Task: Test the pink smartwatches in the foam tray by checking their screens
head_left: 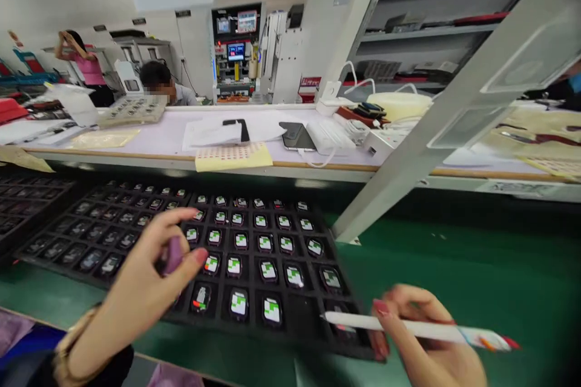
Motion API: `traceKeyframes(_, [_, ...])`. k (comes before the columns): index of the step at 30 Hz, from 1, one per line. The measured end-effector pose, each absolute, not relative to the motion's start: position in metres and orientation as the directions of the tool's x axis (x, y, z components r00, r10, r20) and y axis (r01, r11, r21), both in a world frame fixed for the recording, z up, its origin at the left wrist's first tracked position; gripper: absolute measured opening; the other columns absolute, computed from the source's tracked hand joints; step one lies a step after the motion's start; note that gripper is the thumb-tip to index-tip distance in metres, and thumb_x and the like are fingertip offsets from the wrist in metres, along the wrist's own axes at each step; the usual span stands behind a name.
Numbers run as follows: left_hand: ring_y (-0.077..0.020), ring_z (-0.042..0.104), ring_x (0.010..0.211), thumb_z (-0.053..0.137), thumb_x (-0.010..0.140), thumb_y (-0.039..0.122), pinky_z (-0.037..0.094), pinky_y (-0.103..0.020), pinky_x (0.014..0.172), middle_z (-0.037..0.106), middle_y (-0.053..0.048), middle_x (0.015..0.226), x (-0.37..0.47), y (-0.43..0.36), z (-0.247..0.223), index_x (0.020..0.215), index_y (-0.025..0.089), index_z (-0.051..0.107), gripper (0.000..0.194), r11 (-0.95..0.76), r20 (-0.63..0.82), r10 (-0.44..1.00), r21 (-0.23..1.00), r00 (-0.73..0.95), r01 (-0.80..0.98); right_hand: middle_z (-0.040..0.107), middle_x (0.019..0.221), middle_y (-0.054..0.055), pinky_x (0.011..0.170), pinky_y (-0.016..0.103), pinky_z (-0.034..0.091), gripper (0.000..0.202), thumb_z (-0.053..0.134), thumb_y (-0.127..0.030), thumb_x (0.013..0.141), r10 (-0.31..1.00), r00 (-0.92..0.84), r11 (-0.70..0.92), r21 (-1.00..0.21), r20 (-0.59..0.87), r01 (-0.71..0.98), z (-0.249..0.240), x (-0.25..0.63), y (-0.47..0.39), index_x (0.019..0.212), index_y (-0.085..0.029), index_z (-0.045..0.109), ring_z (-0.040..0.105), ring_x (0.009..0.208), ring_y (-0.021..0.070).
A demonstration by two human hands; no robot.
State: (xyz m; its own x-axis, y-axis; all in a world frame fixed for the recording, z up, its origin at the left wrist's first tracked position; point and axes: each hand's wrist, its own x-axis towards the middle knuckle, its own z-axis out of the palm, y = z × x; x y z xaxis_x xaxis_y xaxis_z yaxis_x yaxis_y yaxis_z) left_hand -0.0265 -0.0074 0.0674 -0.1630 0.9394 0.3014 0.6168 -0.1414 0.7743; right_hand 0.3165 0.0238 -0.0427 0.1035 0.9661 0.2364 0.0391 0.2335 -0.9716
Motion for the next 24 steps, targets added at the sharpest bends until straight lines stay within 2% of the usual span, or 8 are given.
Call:
traceKeyframes(3, [-0.0129,0.046,0.065,0.067,0.093,0.043,0.043,-0.022,0.061,0.047,0.003,0.074,0.010,-0.016,-0.006,0.126,0.026,0.058,0.038,0.100,-0.140,0.986,0.934,0.094,0.342,0.052,0.056,-0.001,0.037,0.023,0.048,0.055,0.080,-0.052,0.087,0.992,0.100,-0.057,-0.974,-0.080,-0.218,-0.074,0.319,0.003,0.127,-0.021,0.059,0.052,0.042,0.0180])
traceKeyframes(7, [-0.0127,0.047,0.073,0.067,0.096,0.046,0.046,-0.023,0.071,0.048,0.001,0.088,0.046,-0.052,-0.074,0.133,0.030,0.050,0.044,0.398,-0.386,0.849,0.916,0.360,0.044,0.060,0.072,0.007,0.039,0.023,0.053,0.044,0.080,-0.056,0.086,0.983,0.027,-0.154,-0.895,-0.182,-0.418,-0.101,0.306,-0.017,0.102,-0.016,0.069,0.063,0.060,0.0218])
traceKeyframes(10, [-0.0161,0.058,0.091,0.065,0.096,0.037,0.052,-0.029,0.087,0.055,-0.003,0.105,0.062,-0.069,-0.094,0.145,0.034,0.039,0.055,0.466,-0.404,0.791,0.885,0.460,-0.023,0.052,0.070,0.001,0.039,0.018,0.051,0.038,0.075,-0.046,0.094,0.990,0.004,-0.116,-0.819,-0.143,-0.563,-0.115,0.294,-0.023,0.076,-0.016,0.059,0.057,0.056,0.0145])
traceKeyframes(12, [-0.0189,0.060,0.104,0.061,0.095,0.025,0.050,-0.036,0.101,0.056,-0.005,0.121,0.071,-0.073,-0.102,0.149,0.037,0.038,0.059,0.393,-0.387,0.832,0.917,0.396,0.071,0.048,0.064,-0.002,0.039,0.017,0.050,0.034,0.068,-0.043,0.099,0.993,-0.068,-0.115,-0.761,-0.093,-0.638,-0.123,0.289,-0.024,0.079,-0.017,0.059,0.053,0.049,0.0124])
traceKeyframes(14, [-0.0208,0.060,0.110,0.058,0.094,0.014,0.048,-0.041,0.107,0.056,-0.003,0.129,0.078,-0.074,-0.109,0.147,0.042,0.043,0.062,0.231,-0.314,0.897,0.933,0.311,0.275,0.054,0.062,0.000,0.042,0.019,0.053,0.029,0.063,-0.046,0.101,0.984,-0.172,-0.151,-0.745,-0.049,-0.650,-0.130,0.287,-0.025,0.096,-0.018,0.067,0.057,0.049,0.0143])
traceKeyframes(16, [-0.0223,0.059,0.111,0.061,0.092,0.007,0.050,-0.042,0.105,0.058,-0.002,0.125,0.084,-0.074,-0.117,0.144,0.041,0.048,0.063,0.038,-0.202,0.928,0.888,0.314,0.458,0.064,0.068,0.005,0.046,0.023,0.056,0.038,0.061,-0.052,0.101,0.965,-0.257,-0.197,-0.786,-0.050,-0.586,-0.136,0.288,-0.027,0.108,-0.015,0.070,0.063,0.054,0.0178])
traceKeyframes(19, [-0.0256,0.056,0.111,0.074,0.087,0.006,0.052,-0.042,0.100,0.058,-0.004,0.118,0.091,-0.075,-0.127,0.136,0.030,0.054,0.058,-0.167,-0.086,0.922,0.793,0.379,0.585,0.068,0.072,0.011,0.050,0.025,0.057,0.045,0.066,-0.056,0.097,0.944,-0.306,-0.237,-0.895,-0.121,-0.377,-0.142,0.290,-0.033,0.091,-0.011,0.070,0.066,0.057,0.0194])
traceKeyframes(24, [-0.0291,0.050,0.122,0.084,0.084,0.014,0.049,-0.045,0.105,0.052,-0.009,0.129,0.095,-0.075,-0.134,0.143,0.024,0.043,0.073,-0.249,-0.019,0.932,0.695,0.363,0.675,0.058,0.057,0.002,0.042,0.016,0.038,0.041,0.078,-0.043,0.087,0.975,-0.192,-0.123,-0.989,-0.107,-0.076,-0.142,0.285,-0.042,0.068,-0.015,0.054,0.049,0.044,0.0098])
